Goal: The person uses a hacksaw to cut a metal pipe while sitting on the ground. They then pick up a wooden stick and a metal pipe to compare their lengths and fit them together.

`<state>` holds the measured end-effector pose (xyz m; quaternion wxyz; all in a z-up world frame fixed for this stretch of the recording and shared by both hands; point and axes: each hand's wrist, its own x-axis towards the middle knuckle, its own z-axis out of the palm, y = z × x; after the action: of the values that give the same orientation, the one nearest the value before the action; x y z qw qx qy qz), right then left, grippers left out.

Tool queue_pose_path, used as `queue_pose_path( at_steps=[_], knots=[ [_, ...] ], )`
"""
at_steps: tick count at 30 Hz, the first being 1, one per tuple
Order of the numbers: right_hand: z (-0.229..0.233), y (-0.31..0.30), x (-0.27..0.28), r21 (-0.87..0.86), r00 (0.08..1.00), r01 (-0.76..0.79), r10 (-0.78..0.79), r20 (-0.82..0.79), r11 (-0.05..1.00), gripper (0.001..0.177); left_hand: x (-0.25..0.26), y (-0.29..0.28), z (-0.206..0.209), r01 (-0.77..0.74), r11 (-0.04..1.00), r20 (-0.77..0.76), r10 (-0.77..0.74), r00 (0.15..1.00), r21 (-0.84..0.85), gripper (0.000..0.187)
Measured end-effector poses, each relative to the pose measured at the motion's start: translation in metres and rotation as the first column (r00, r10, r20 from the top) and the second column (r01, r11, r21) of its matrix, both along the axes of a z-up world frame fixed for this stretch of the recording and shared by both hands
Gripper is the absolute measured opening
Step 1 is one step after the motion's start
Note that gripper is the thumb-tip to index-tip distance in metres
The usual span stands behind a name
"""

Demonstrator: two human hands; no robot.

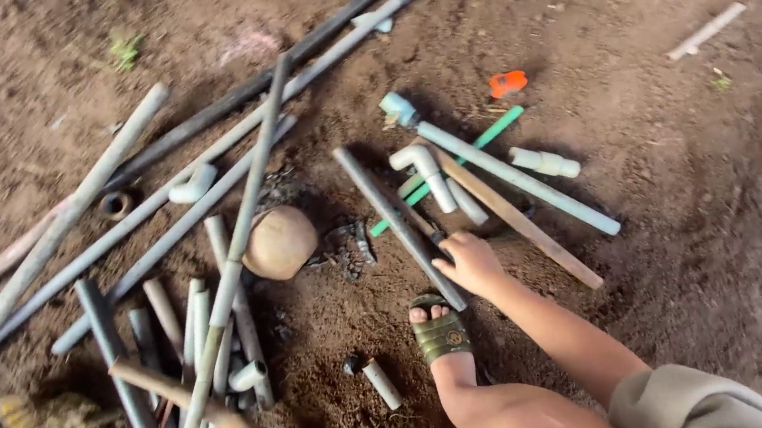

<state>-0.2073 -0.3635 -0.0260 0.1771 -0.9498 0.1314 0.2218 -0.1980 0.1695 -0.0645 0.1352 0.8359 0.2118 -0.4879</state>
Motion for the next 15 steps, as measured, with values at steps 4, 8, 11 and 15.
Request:
queue_pose_path(
  at_steps=[4,8,11,15],
  knots=[
    [-0.011,0.036,0.005,-0.009,0.986,-0.041,0.039,-0.165,0.999,0.067,0.006,-0.024,0.042,-0.043,0.994,-0.004,0.043,0.999,-0.105,0.051],
    [-0.037,0.031,-0.003,-0.037,0.997,0.026,-0.029,-0.075,0.999,0.056,0.004,-0.026,0.033,-0.045,0.995,0.12,0.055,0.991,-0.089,0.04],
    [-0.052,0.025,-0.011,-0.003,0.997,0.065,-0.065,0.034,0.998,0.035,0.001,-0.032,0.055,-0.09,0.994,0.169,0.099,0.981,-0.06,0.049],
    [-0.058,0.005,-0.014,0.046,0.972,0.231,-0.233,0.038,0.972,0.038,0.009,-0.046,0.064,-0.123,0.992,0.208,0.125,0.97,-0.02,0.059]
  ],
)
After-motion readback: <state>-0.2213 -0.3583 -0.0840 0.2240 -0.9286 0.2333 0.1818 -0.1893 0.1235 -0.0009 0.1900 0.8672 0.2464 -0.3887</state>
